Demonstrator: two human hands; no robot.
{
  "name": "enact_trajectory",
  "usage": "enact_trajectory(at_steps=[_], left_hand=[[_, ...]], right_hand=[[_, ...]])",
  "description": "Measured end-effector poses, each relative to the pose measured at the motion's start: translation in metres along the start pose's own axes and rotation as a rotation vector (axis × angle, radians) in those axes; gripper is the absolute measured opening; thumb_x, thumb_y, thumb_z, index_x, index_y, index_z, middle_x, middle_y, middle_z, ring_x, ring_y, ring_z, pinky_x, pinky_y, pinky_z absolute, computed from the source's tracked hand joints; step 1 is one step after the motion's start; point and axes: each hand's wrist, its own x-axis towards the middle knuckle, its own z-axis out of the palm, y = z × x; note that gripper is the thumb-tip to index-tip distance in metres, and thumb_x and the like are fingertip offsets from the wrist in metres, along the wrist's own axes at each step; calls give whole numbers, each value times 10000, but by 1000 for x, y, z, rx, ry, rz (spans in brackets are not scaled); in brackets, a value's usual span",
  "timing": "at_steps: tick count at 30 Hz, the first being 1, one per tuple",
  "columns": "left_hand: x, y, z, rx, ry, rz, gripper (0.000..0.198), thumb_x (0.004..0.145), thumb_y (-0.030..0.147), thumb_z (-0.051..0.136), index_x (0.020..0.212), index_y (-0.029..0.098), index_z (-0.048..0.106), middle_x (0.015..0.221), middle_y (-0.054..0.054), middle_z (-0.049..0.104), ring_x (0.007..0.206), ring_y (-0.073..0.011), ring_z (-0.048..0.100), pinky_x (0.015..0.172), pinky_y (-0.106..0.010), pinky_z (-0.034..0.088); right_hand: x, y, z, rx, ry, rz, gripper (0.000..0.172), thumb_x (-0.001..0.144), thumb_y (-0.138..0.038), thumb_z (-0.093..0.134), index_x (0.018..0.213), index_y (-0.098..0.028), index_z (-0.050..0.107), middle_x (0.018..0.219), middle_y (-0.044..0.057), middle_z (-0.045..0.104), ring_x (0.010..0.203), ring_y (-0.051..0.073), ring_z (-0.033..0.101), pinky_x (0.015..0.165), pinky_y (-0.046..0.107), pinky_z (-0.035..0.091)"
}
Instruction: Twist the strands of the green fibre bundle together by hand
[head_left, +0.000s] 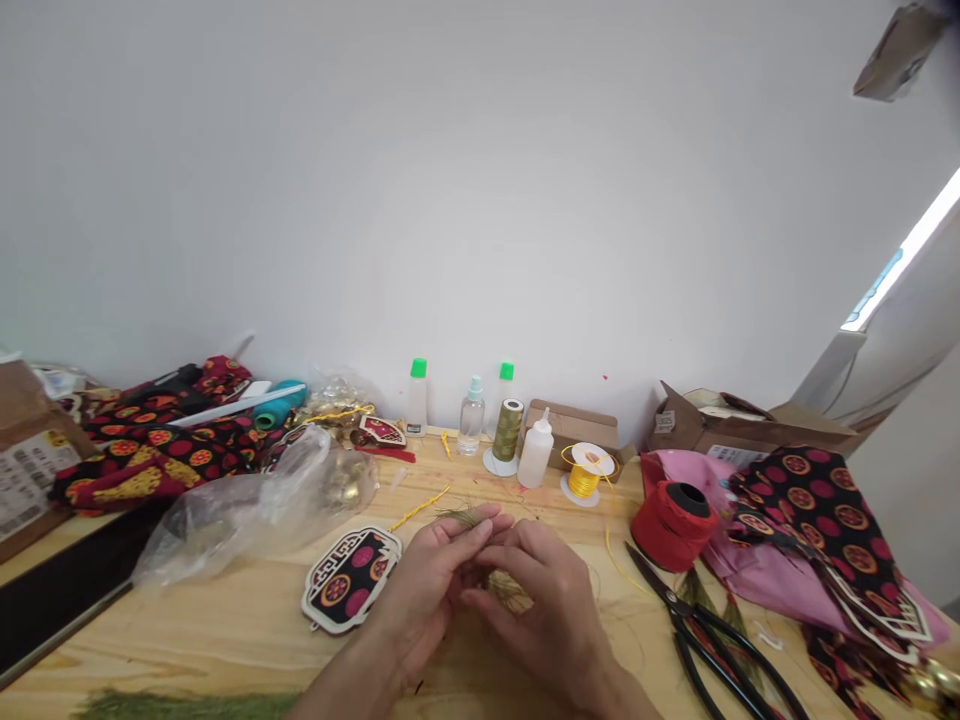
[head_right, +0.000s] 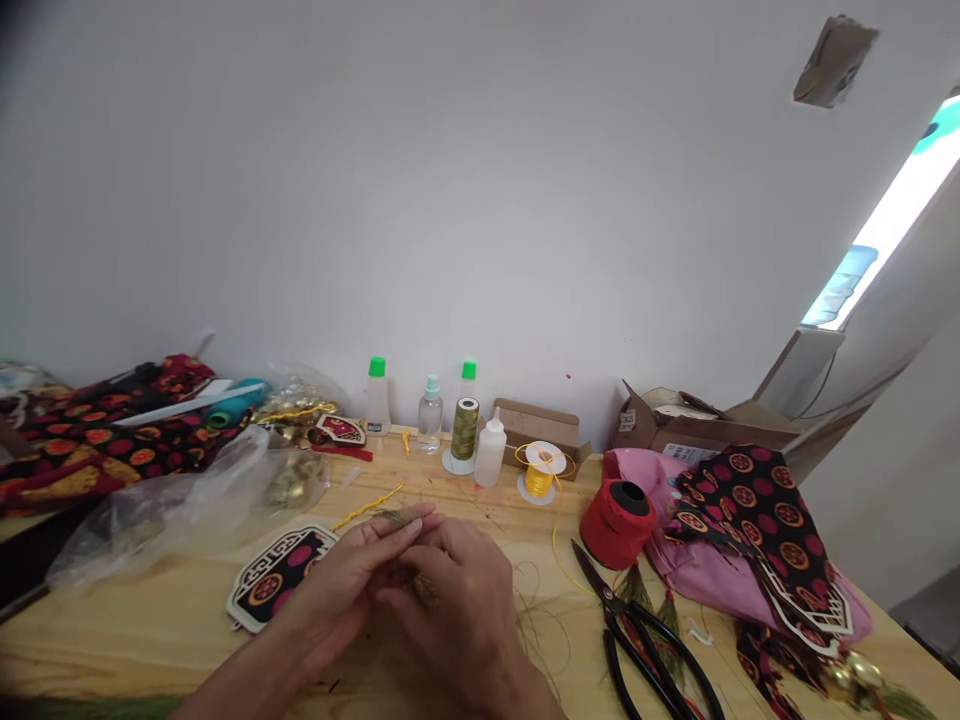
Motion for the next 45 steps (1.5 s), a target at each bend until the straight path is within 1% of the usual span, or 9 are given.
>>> enact_trajectory(at_steps=[6, 10, 16, 21, 27, 34, 37, 40, 45], left_hand=[[-1, -1, 2, -17, -1, -31, 208, 650, 169, 636, 853, 127, 632, 767, -72, 690, 687, -137, 613, 608, -195, 452], [-1, -2, 4, -28, 8, -35, 231, 659, 135, 623, 889, 129, 604, 769, -71, 685, 668, -131, 612, 603, -205, 456], [-1, -2, 3, -59, -14, -34, 187, 684, 137, 601, 870, 128, 587, 745, -58, 682, 642, -121, 609, 577, -203, 457], [0, -3, 3, -70, 3, -36, 129, 715, 178, 575, 827, 118, 589, 756, -75, 684, 668, -126, 617, 607, -205, 461], [2, -6, 1, -49, 13, -39, 167, 710, 195, 581, 865, 131, 576, 783, -76, 683, 696, -137, 622, 640, -222, 461], [2, -3, 3, -55, 39, -39, 147, 736, 159, 545, 876, 116, 563, 658, -24, 629, 580, -101, 586, 563, -202, 459], [2, -2, 5, -72, 68, 6, 89, 747, 137, 527, 823, 109, 564, 567, 19, 548, 584, -100, 574, 581, -206, 462], [2, -1, 7, -98, 89, 66, 68, 775, 133, 483, 782, 111, 547, 501, 49, 462, 526, -79, 531, 564, -198, 451], [2, -2, 5, -154, 51, 71, 101, 802, 131, 436, 756, 98, 520, 475, 73, 383, 389, -19, 350, 440, -139, 364]], right_hand=[[-1, -4, 12, -299, -30, -35, 162, 740, -196, 489, 693, -198, 643, 630, 39, 624, 561, 168, 543, 480, 255, 358], [-2, -1, 13, -219, 33, -19, 197, 707, -124, 463, 682, -209, 639, 642, 27, 630, 581, 153, 556, 492, 231, 379], [-4, 4, 11, -66, 19, 84, 155, 657, -97, 502, 696, -205, 606, 733, 19, 631, 671, 144, 574, 563, 212, 413], [-5, 5, 9, -65, -3, 128, 102, 651, -112, 506, 646, -196, 564, 696, 22, 606, 644, 146, 561, 537, 214, 398], [-7, 4, 9, -105, -4, 119, 91, 626, -113, 492, 640, -192, 534, 674, 23, 580, 611, 146, 541, 518, 218, 370], [-7, 5, 7, -109, -16, 110, 104, 626, -127, 479, 654, -195, 552, 727, 24, 615, 634, 142, 549, 542, 209, 369], [-7, 5, 8, -115, -54, 188, 111, 610, -129, 480, 623, -195, 567, 608, -8, 592, 510, 112, 502, 482, 196, 329], [-7, 3, 11, -62, -134, 319, 128, 595, -112, 465, 575, -184, 569, 450, -53, 471, 413, 79, 408, 422, 181, 267], [-6, 4, 17, 179, -273, 484, 148, 587, -102, 445, 547, -146, 580, 424, -67, 383, 389, 55, 320, 375, 161, 231]])
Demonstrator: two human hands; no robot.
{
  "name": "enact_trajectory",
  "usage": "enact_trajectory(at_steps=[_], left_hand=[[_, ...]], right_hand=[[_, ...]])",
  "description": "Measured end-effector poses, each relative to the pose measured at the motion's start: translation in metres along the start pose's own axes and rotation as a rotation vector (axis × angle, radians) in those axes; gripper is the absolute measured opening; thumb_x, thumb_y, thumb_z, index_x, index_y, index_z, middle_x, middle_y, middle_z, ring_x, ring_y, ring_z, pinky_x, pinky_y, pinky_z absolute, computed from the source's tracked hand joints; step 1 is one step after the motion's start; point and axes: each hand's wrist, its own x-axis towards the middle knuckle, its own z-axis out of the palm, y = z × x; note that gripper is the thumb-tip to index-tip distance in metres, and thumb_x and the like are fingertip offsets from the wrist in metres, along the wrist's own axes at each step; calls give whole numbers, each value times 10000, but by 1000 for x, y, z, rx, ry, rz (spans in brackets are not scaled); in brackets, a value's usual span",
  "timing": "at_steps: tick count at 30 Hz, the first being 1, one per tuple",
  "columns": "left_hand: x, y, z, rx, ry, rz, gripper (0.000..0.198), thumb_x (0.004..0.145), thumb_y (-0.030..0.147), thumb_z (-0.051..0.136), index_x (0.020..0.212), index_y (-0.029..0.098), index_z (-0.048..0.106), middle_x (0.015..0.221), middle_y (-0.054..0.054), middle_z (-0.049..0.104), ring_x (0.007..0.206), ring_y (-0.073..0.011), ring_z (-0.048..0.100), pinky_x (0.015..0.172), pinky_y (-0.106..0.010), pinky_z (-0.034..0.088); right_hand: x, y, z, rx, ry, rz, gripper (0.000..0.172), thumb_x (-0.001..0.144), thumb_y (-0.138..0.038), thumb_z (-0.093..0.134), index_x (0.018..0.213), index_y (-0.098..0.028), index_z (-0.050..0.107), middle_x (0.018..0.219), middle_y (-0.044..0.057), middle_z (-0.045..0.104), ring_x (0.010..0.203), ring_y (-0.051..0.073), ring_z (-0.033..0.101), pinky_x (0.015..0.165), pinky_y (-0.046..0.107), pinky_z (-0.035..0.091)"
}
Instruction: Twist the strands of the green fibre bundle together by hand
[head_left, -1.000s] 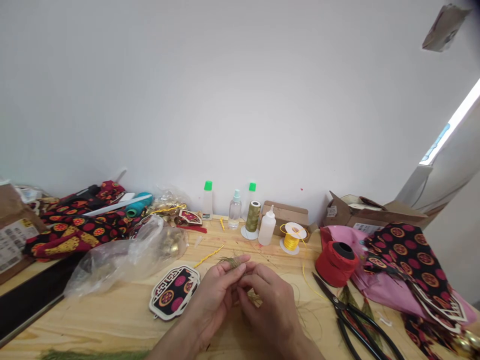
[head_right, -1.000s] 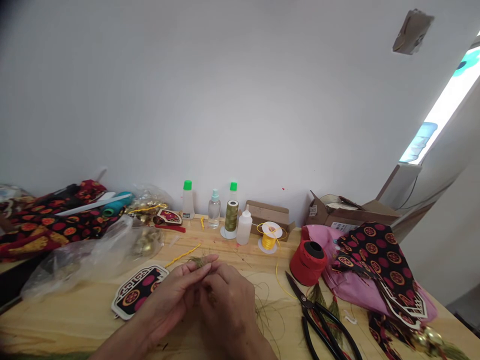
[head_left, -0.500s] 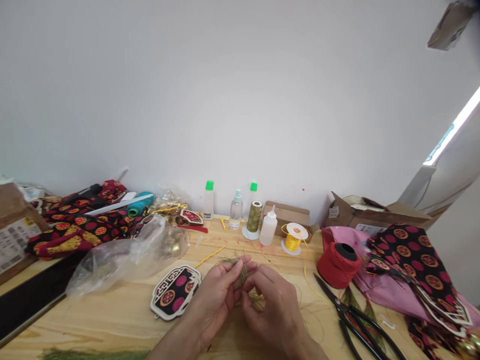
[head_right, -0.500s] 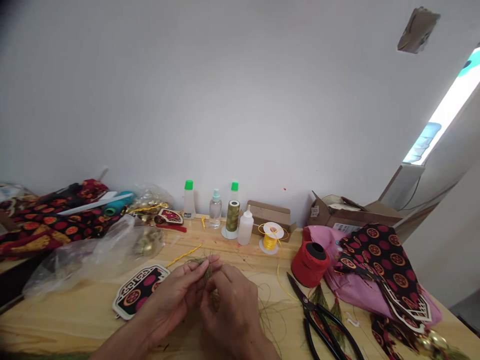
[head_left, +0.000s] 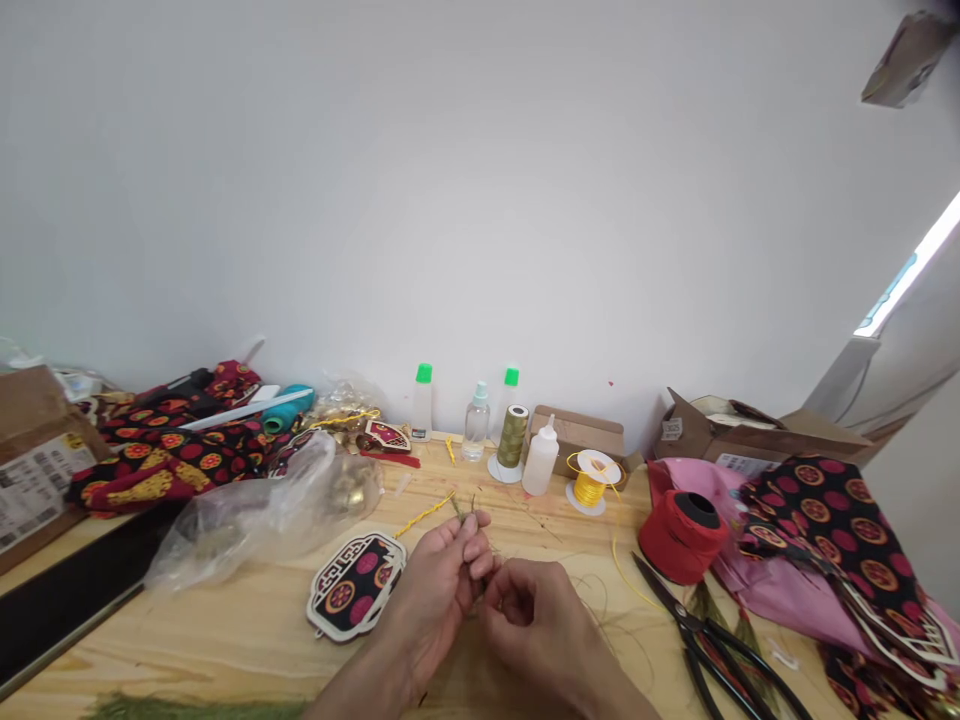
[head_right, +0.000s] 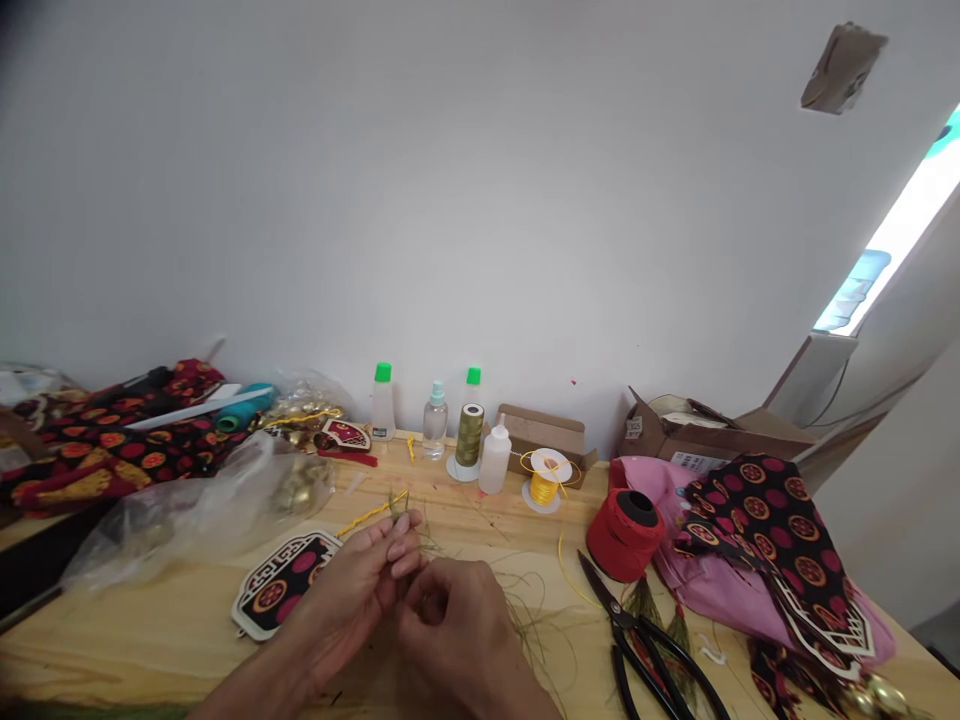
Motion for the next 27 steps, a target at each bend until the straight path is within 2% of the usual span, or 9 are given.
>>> enact_trajectory(at_steps=[3, 7, 8, 10, 12, 14, 16, 21, 27], left_hand=[[1, 1, -2, 17, 23, 2, 98, 802, 125, 435, 765, 85, 517, 472, 85, 358, 365, -5, 256, 421, -134, 335], [0, 4, -1, 56, 28, 7, 104, 799, 147, 446, 766, 85, 522, 481, 87, 349, 379, -10, 232, 422, -140, 320], [-1, 4, 0, 80, 12, 1, 108, 798, 162, 450, 774, 89, 525, 486, 86, 352, 383, -12, 232, 436, -147, 333], [-4, 4, 3, 144, -35, -14, 117, 796, 197, 456, 782, 105, 526, 498, 85, 365, 390, -18, 241, 465, -166, 356], [-6, 2, 5, 211, -93, -27, 118, 789, 226, 463, 758, 126, 519, 510, 80, 378, 398, -27, 251, 478, -184, 365], [-8, 0, 6, 287, -133, -31, 156, 781, 256, 471, 683, 138, 500, 512, 75, 376, 402, -34, 242, 453, -186, 341], [-8, -1, 6, 362, -169, -44, 220, 767, 298, 486, 612, 142, 471, 510, 74, 360, 402, -36, 210, 414, -178, 283], [-7, -1, 5, 492, -312, -135, 322, 741, 408, 485, 552, 153, 429, 438, 99, 253, 387, -37, 118, 378, -194, 86], [-7, -2, 3, 478, -389, -207, 313, 765, 371, 463, 548, 147, 440, 446, 89, 288, 372, -33, 89, 379, -213, 51]], right_hand=[[-6, 5, -7, 56, -150, 56, 161, 561, -86, 462, 549, -144, 612, 443, -53, 443, 402, 60, 353, 368, 155, 254], [-13, 7, -30, 88, -560, 100, 116, 563, -140, 564, 604, -176, 667, 469, -50, 517, 386, 64, 394, 341, 150, 271], [-13, 7, -36, 95, -611, 110, 91, 559, -164, 597, 609, -176, 673, 463, -52, 515, 379, 62, 388, 334, 151, 263], [-7, 6, -45, 143, -514, 114, 94, 577, -246, 638, 584, -157, 668, 440, -52, 496, 376, 58, 367, 338, 156, 252], [2, 5, -49, 266, -237, 80, 215, 648, -339, 603, 599, -138, 664, 468, -32, 519, 419, 71, 397, 386, 167, 295], [10, 4, -49, 402, -57, 32, 269, 697, -385, 559, 716, -142, 674, 583, 4, 594, 533, 109, 482, 491, 195, 369], [13, 1, -46, 477, -41, -23, 277, 719, -398, 540, 773, -161, 673, 674, 21, 629, 636, 141, 521, 589, 230, 398], [10, -4, -32, 496, 38, -81, 338, 739, -369, 525, 497, -160, 635, 494, 4, 569, 610, 149, 493, 644, 260, 384], [9, -2, -33, 564, 40, -113, 390, 777, -326, 488, 447, -166, 623, 461, -12, 527, 573, 124, 447, 638, 248, 363]])
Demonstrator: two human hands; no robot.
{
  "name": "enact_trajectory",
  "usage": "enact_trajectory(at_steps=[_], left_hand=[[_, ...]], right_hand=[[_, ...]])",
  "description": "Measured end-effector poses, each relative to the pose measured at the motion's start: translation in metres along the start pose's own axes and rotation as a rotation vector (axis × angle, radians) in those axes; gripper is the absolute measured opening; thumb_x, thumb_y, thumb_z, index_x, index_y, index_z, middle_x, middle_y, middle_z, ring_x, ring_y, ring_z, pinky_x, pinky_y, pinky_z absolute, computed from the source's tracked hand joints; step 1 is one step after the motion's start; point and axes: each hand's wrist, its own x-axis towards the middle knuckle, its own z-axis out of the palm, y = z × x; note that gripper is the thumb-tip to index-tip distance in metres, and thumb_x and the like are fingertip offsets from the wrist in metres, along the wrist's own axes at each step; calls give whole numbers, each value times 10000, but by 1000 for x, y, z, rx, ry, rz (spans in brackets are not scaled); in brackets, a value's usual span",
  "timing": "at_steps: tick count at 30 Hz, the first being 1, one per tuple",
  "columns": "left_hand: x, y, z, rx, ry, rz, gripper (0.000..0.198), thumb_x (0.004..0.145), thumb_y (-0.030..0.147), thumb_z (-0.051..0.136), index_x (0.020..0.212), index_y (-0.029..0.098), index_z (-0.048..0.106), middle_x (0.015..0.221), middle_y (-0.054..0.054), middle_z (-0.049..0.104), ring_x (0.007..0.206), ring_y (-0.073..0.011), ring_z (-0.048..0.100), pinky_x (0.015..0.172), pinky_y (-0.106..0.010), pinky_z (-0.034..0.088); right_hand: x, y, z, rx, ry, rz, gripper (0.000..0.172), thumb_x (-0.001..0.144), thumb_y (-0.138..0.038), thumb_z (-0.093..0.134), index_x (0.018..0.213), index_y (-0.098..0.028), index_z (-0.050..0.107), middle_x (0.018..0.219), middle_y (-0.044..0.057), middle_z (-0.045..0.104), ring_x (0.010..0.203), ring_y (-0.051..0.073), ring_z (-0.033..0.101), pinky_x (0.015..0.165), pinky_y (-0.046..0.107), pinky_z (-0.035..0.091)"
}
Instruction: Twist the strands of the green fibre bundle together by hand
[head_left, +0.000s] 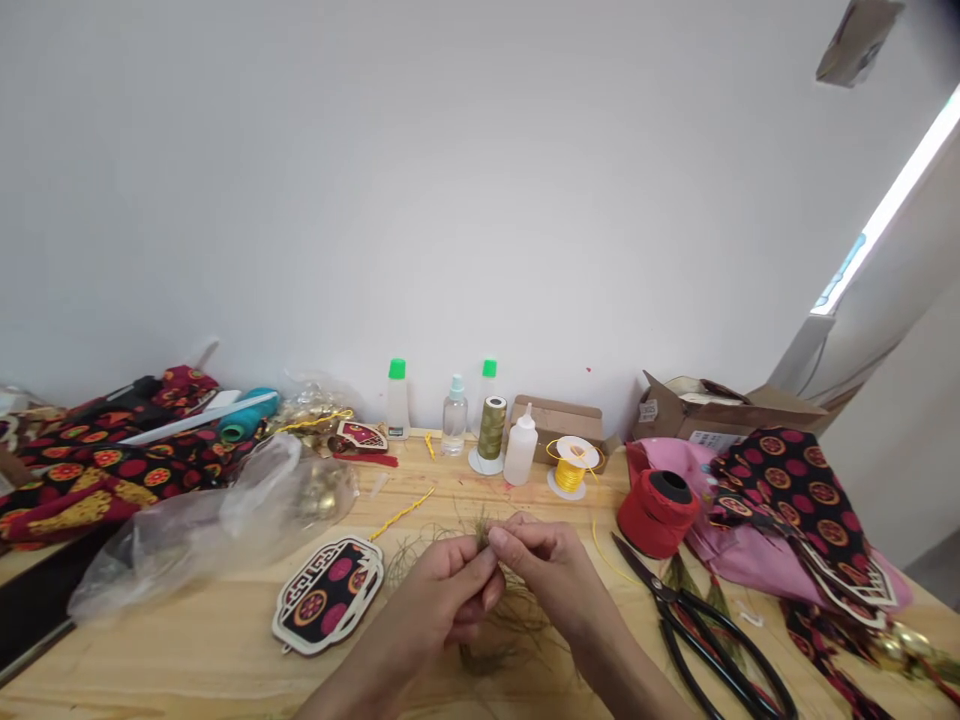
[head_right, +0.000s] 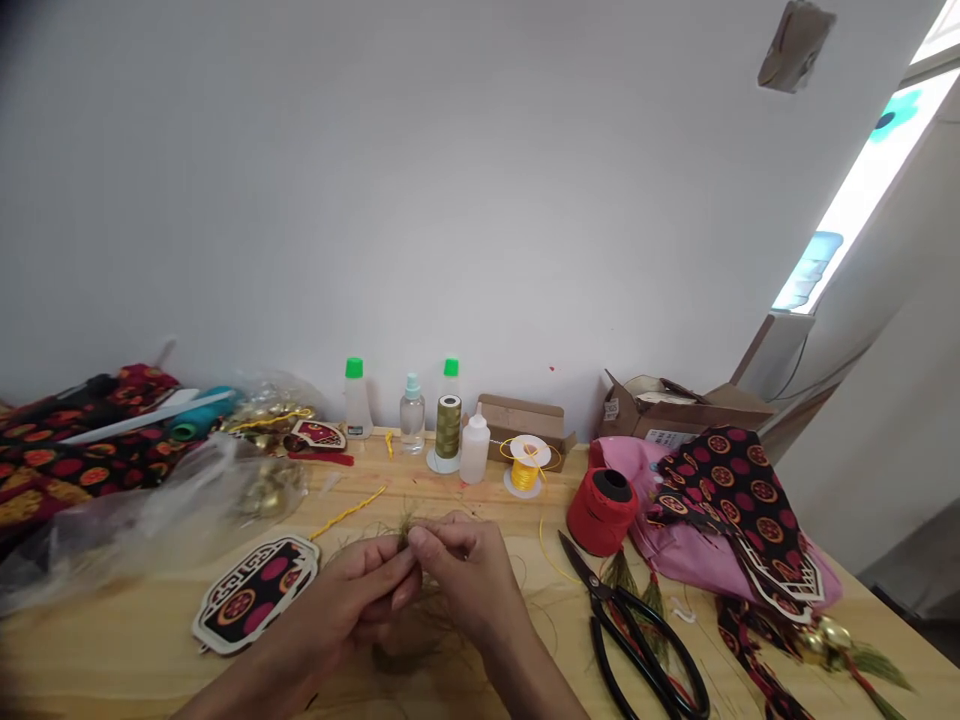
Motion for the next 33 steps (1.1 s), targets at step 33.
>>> enact_trajectory(at_steps=[33], left_hand=[[-5, 2, 3, -197, 61, -150, 270, 749, 354, 440, 765, 141, 606, 414, 90, 259, 377, -45, 86, 361, -176, 50]], right_hand=[[3, -11, -18, -121, 220, 155, 288, 718, -389, 515, 678, -135, 644, 575, -9, 527, 548, 115, 445, 492, 213, 317]])
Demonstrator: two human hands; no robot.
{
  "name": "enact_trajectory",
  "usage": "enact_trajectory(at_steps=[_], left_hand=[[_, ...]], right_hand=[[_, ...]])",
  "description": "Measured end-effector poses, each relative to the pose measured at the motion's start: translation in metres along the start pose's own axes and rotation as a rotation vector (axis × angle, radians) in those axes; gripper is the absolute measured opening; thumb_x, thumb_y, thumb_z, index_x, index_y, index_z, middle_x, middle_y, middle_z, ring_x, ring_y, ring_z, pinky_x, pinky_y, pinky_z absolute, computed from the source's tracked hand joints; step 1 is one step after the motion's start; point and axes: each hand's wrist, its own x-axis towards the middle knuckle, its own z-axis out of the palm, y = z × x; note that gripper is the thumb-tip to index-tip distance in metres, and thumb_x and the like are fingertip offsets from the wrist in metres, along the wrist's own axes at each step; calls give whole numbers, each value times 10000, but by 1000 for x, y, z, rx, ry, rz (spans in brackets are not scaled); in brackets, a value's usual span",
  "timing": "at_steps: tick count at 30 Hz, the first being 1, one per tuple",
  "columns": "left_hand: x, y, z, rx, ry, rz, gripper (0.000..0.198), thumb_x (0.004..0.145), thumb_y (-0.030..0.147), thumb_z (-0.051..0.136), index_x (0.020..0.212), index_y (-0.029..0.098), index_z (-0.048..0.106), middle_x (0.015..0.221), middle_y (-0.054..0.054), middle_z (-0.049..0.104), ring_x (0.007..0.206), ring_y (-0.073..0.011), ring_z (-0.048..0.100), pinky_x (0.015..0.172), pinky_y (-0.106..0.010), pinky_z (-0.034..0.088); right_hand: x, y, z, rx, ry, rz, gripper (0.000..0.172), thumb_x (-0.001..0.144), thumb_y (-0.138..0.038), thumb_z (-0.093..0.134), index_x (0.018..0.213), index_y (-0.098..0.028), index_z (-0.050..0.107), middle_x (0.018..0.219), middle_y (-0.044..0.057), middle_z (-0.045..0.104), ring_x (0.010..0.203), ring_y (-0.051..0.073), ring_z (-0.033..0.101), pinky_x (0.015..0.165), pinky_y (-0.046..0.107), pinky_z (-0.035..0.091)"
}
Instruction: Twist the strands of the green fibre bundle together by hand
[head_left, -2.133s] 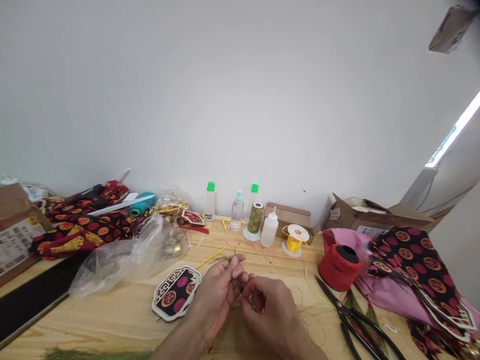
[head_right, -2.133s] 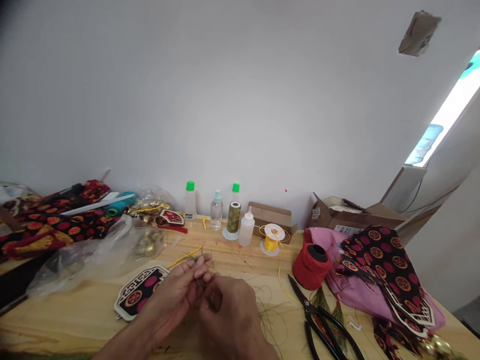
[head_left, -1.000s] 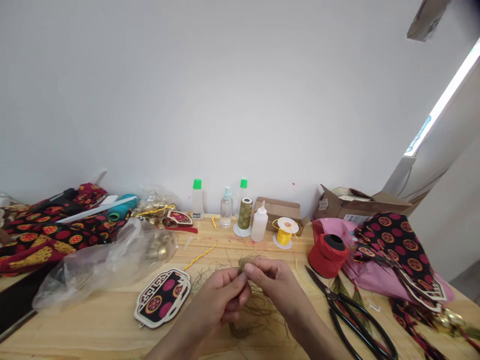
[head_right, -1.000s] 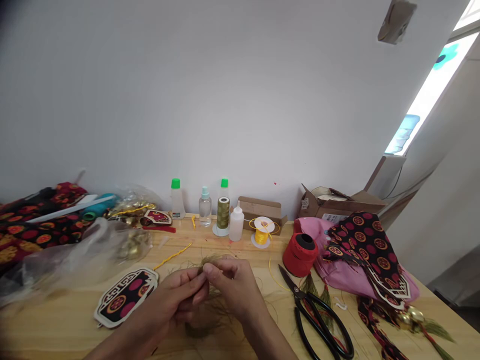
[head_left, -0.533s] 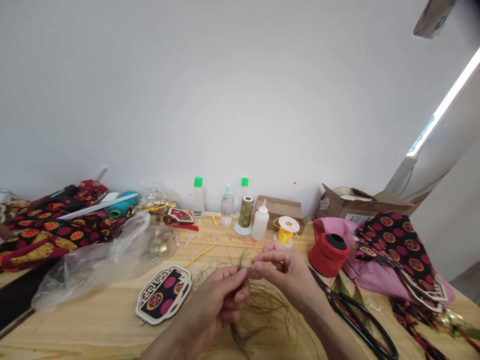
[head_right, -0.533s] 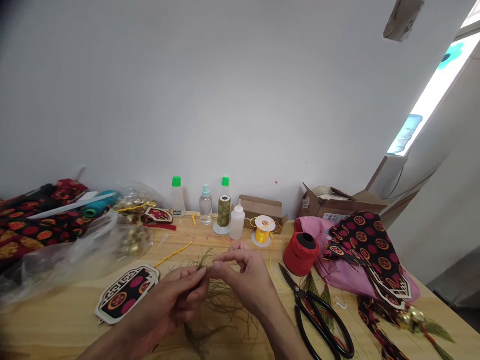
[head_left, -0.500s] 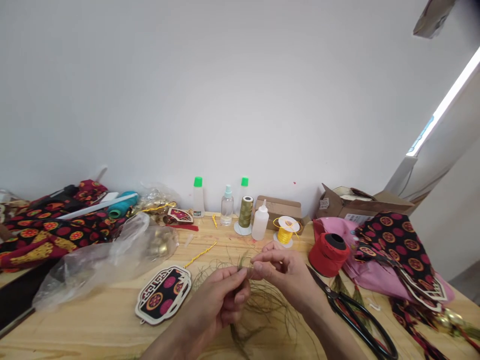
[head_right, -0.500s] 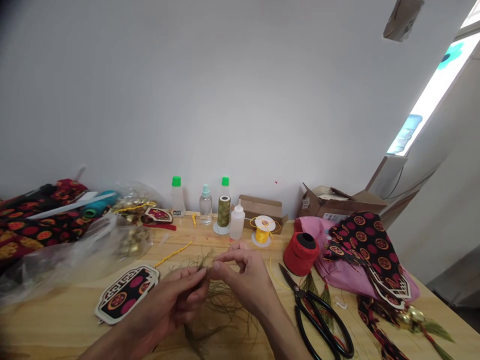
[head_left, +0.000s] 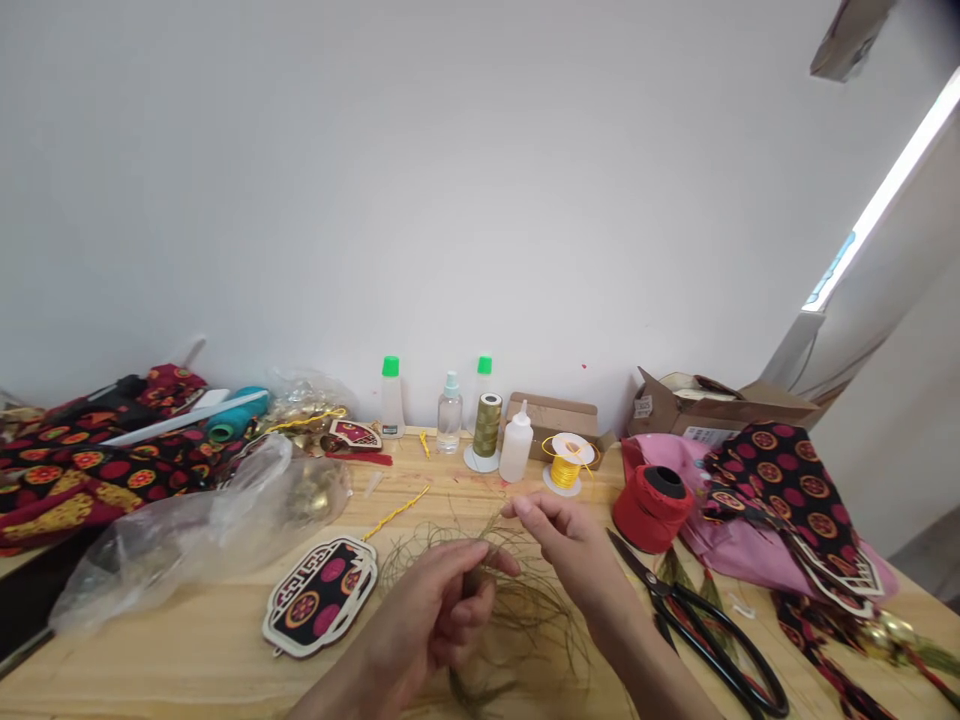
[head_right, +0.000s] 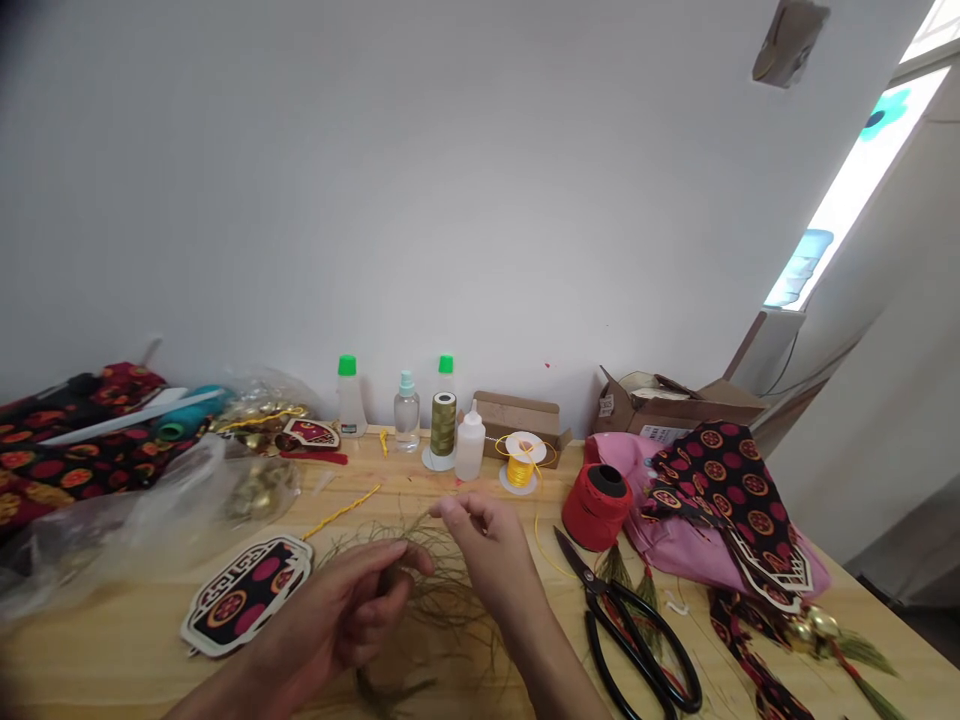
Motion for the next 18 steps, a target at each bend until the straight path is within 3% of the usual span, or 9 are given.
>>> enact_trajectory(at_steps=[5, 8, 11, 15, 18], left_hand=[[0, 4, 0, -139, -19, -48, 346, 744, 394, 437, 773, 103, 621, 442, 73, 287, 378, -38, 114, 355, -162, 70], [-1, 4, -2, -175, 16, 8, 197, 676, 228, 551, 804, 96, 621, 483, 72, 290, 398, -31, 155, 366, -152, 103], [1, 2, -3, -140, 65, 47, 193, 636, 110, 560, 820, 92, 616, 479, 88, 256, 403, -28, 149, 370, -149, 96], [6, -1, -5, -119, 74, 69, 158, 688, 192, 527, 772, 90, 614, 458, 86, 290, 385, -26, 111, 360, -160, 72], [7, -1, -6, -105, 65, 84, 180, 715, 234, 513, 779, 97, 609, 452, 84, 301, 377, -25, 109, 359, -164, 64]], right_hand=[[3, 2, -4, 34, 83, 17, 343, 721, -444, 484, 733, -149, 658, 609, -6, 487, 518, 103, 397, 432, 204, 257], [6, 5, -6, 33, 91, 7, 363, 711, -469, 484, 750, -151, 655, 613, -5, 483, 500, 99, 385, 426, 206, 253], [9, 8, -7, 5, 103, -12, 371, 708, -475, 481, 767, -147, 646, 612, 1, 496, 494, 105, 386, 432, 211, 261], [10, 12, -5, -72, 79, -81, 383, 716, -479, 467, 687, -134, 632, 565, -9, 468, 534, 119, 405, 495, 223, 305], [8, 13, -2, -115, -25, -57, 463, 733, -518, 426, 580, -128, 623, 486, -30, 400, 479, 101, 371, 467, 217, 282]])
